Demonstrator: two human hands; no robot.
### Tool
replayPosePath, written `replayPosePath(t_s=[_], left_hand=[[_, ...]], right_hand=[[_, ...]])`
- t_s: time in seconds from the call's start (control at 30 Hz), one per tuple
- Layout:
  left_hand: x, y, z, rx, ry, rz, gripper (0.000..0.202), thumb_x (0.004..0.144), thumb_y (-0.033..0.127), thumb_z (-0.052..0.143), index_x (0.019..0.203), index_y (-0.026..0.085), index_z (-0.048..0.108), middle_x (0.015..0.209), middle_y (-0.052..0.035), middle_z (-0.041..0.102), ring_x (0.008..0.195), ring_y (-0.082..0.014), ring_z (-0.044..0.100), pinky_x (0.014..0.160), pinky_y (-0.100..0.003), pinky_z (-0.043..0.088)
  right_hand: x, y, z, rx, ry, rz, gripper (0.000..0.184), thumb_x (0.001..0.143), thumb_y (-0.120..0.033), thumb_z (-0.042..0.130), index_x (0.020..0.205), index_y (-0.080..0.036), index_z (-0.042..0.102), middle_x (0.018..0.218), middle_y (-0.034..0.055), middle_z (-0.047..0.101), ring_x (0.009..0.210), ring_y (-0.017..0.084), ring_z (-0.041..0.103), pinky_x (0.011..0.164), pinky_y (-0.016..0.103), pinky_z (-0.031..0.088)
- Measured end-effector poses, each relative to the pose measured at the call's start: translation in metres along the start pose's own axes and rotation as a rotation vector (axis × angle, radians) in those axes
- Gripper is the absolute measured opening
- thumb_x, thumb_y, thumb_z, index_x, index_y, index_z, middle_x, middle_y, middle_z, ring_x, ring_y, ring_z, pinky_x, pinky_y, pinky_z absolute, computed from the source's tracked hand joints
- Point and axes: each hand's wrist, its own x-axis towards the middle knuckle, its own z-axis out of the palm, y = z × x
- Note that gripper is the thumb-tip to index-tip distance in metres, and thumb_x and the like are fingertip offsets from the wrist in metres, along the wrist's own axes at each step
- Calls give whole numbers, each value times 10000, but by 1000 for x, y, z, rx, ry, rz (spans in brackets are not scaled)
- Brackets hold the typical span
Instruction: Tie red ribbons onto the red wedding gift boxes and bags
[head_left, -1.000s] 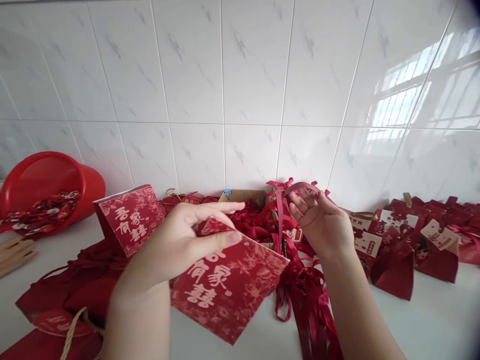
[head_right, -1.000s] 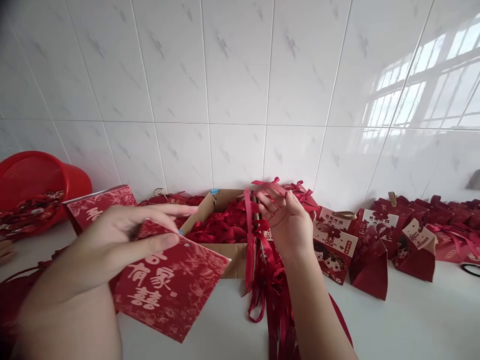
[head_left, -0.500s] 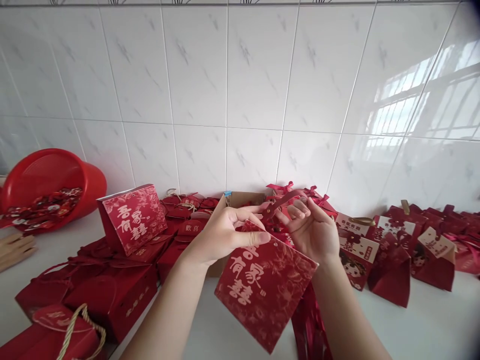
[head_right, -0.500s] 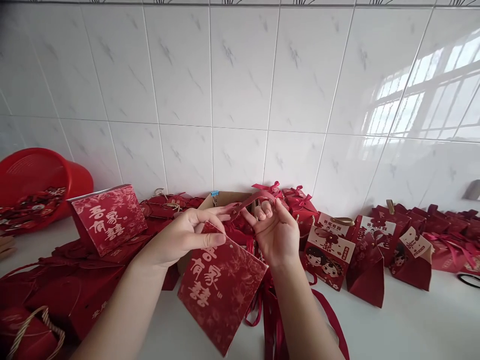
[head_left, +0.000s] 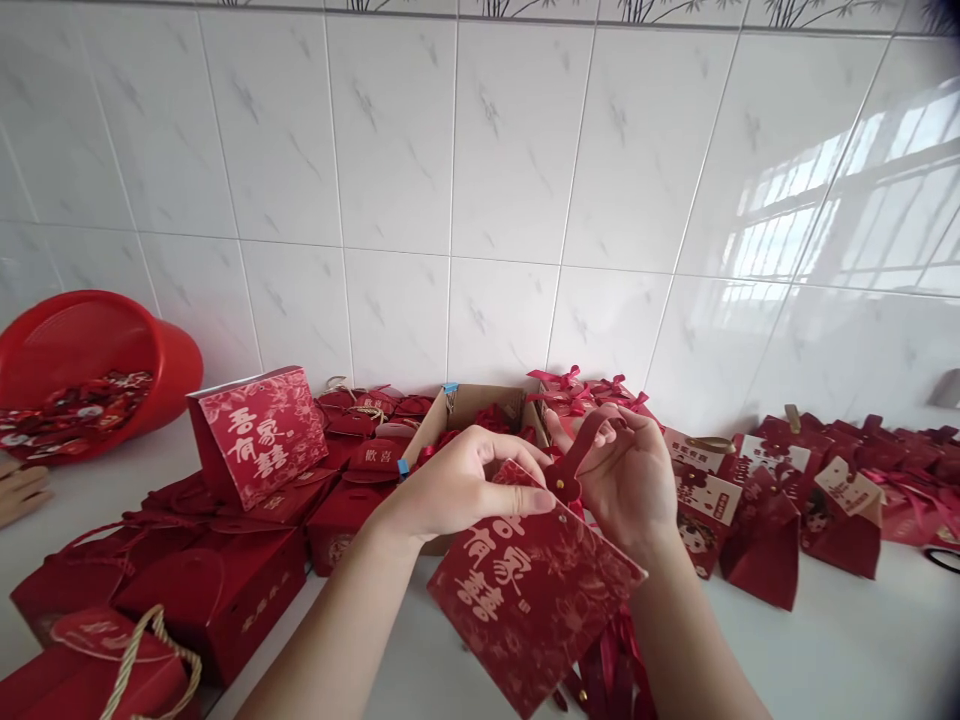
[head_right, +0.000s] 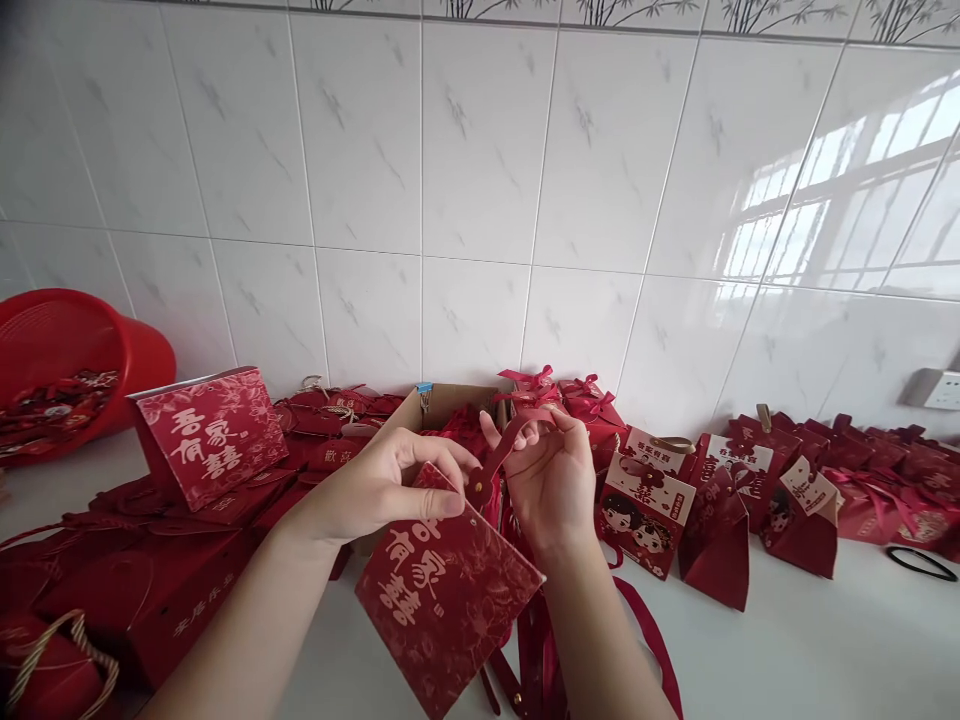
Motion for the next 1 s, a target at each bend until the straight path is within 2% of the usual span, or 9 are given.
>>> replayPosePath(t_s=[0.13, 0.23, 0.3, 0.37, 0.43, 0.57, 0.7, 0.8, 1.0], left_hand=[[0, 0, 3, 85, 153, 16, 218, 765, 394, 722, 809, 181, 714, 840, -33, 719, 772, -171, 656, 701, -272, 491], [-3, 3, 3, 217, 346, 197, 149, 794, 329, 700, 773, 181, 712, 849, -32, 726, 800, -168, 664, 741, -274, 515], [-6, 5, 4, 281, 423, 359, 96, 813, 258, 683, 761, 181, 705, 827, -24, 721, 792, -151, 665, 747, -259, 527], [-9, 8, 6, 334, 395, 489, 76, 824, 194, 670, 756, 178, 700, 807, -17, 714, 757, -129, 660, 714, -233, 534], [-11, 11, 10, 384, 307, 561, 82, 826, 147, 661, 758, 171, 699, 789, -18, 710, 734, -120, 655, 685, -218, 539], [-15, 15, 16, 474, 255, 619, 152, 836, 45, 602, 838, 160, 701, 856, -25, 716, 803, -115, 653, 723, -201, 546], [-20, 19, 15, 567, 303, 717, 128, 848, 43, 593, 819, 140, 672, 853, -24, 696, 812, -114, 628, 796, -230, 540], [-26, 21, 13, 641, 380, 855, 156, 819, 8, 616, 887, 140, 664, 927, -28, 702, 901, -124, 632, 931, -270, 520], [-36, 31, 13, 636, 466, 918, 235, 809, -10, 597, 921, 193, 637, 923, 19, 716, 885, -103, 659, 975, -256, 523]], right_hand=[[-2, -18, -4, -219, 13, -117, 52, 745, -191, 557, 704, -168, 537, 557, -45, 522, 474, 69, 508, 482, 173, 481], [-8, -37, -9, -604, -37, -348, 117, 707, -206, 642, 776, -202, 548, 721, -24, 599, 665, 124, 609, 641, 253, 521], [-18, -47, -8, -993, -2, -630, 150, 720, -186, 671, 840, -221, 589, 904, 10, 631, 884, 171, 623, 792, 303, 505], [-31, -52, -4, -1323, 22, -938, 135, 760, -175, 657, 884, -225, 637, 1047, 50, 613, 1044, 218, 575, 876, 351, 469], [-46, -51, 2, -1423, -144, -1071, 116, 810, -161, 621, 903, -221, 655, 1050, 70, 605, 1063, 238, 568, 858, 367, 468], [-67, -41, 12, -1678, -595, -991, 194, 849, -117, 601, 1004, -222, 654, 1022, 68, 619, 953, 208, 596, 834, 363, 484], [-72, -36, 12, -1872, -614, -904, 236, 868, -179, 630, 1100, -219, 611, 955, 46, 631, 897, 189, 601, 816, 344, 511], [-73, -38, 12, -1795, -648, -852, 202, 884, -172, 615, 1080, -224, 616, 904, 34, 628, 827, 153, 611, 677, 256, 536], [-78, -39, 17, -1655, -747, -909, 227, 820, -116, 682, 1026, -212, 680, 963, 54, 656, 840, 154, 650, 684, 215, 578]])
